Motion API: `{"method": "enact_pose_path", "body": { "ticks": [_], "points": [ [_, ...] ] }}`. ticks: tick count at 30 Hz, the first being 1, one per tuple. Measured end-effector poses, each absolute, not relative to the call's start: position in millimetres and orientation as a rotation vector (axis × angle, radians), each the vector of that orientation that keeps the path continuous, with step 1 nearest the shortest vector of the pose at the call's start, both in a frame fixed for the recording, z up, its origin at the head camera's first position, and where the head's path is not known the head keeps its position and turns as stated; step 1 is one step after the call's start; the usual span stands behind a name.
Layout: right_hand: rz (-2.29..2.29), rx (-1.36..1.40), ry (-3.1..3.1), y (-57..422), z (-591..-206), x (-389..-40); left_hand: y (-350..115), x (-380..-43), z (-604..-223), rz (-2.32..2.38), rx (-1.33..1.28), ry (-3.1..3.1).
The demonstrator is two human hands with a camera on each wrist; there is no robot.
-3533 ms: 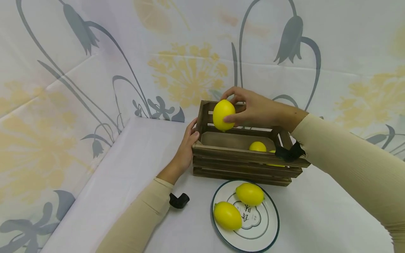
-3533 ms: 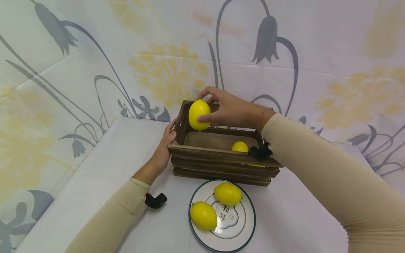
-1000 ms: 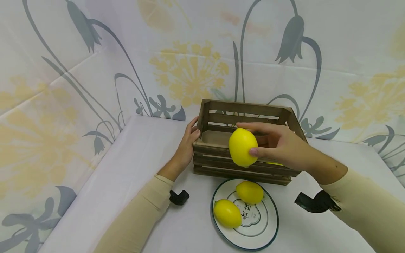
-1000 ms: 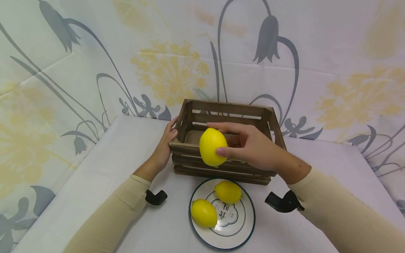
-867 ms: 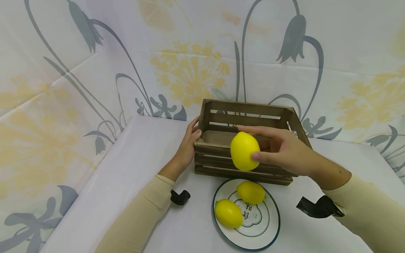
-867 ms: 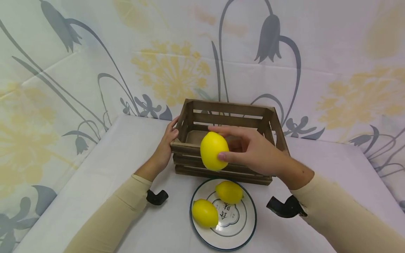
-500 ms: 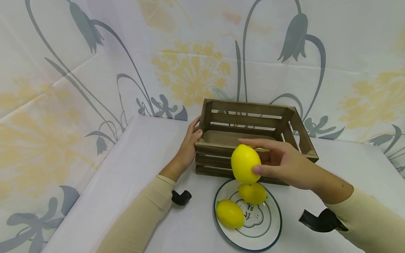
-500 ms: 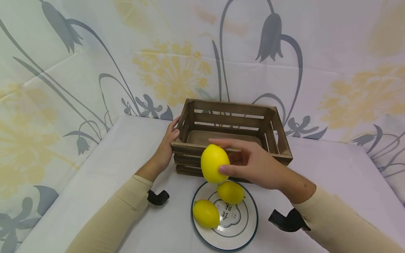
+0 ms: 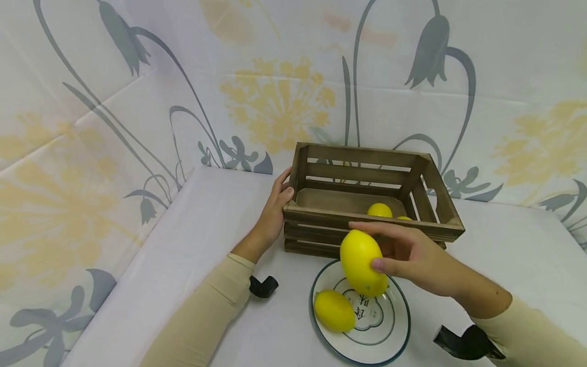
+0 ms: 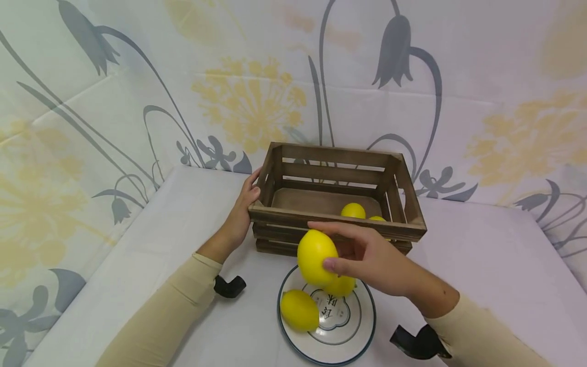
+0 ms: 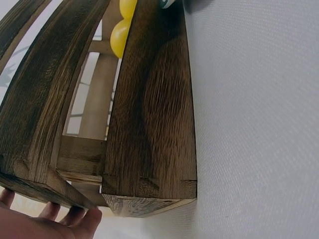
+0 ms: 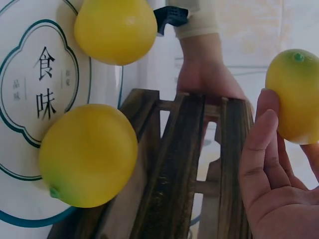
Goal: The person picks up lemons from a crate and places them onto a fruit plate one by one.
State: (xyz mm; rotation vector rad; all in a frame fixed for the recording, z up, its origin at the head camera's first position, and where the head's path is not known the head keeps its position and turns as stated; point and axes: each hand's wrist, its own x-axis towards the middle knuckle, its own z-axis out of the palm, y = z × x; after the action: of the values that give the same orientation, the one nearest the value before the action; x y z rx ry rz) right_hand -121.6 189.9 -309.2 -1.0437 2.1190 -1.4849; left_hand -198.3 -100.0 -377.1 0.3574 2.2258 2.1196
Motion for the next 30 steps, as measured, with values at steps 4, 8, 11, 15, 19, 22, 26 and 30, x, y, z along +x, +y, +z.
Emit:
{"method": "enact_pose_path", "body": {
  "ticks": [4, 8, 11, 15, 19, 22, 26, 30],
  "points": [
    [-1.493, -1.054, 2.085, 193, -315, -119, -99, -199, -377, 2.114, 0.368, 2.233],
    [-1.489, -1.027, 2.079, 195, -320, -117, -98, -198, -376, 2.126, 0.376, 2.227],
    [-1.479, -1.000, 2.106, 197, -322, -116, -97, -197, -375, 2.135, 0.371, 2.224],
    [-1.463, -0.957, 2.146, 199, -326, -114, -97, -196, -375, 2.151, 0.366, 2.210],
    [-1.449, -0.916, 2.189, 199, -329, -111, -98, -196, -376, 2.163, 0.380, 2.192],
    [-1.450, -0.916, 2.203, 199, -331, -111, -98, -197, -377, 2.158, 0.389, 2.192],
    [-1.465, -0.927, 2.191, 201, -335, -111, -100, -197, -378, 2.142, 0.380, 2.201],
    [-1.496, -0.952, 2.145, 204, -341, -112, -100, -196, -376, 2.133, 0.382, 2.213]
  ]
}}
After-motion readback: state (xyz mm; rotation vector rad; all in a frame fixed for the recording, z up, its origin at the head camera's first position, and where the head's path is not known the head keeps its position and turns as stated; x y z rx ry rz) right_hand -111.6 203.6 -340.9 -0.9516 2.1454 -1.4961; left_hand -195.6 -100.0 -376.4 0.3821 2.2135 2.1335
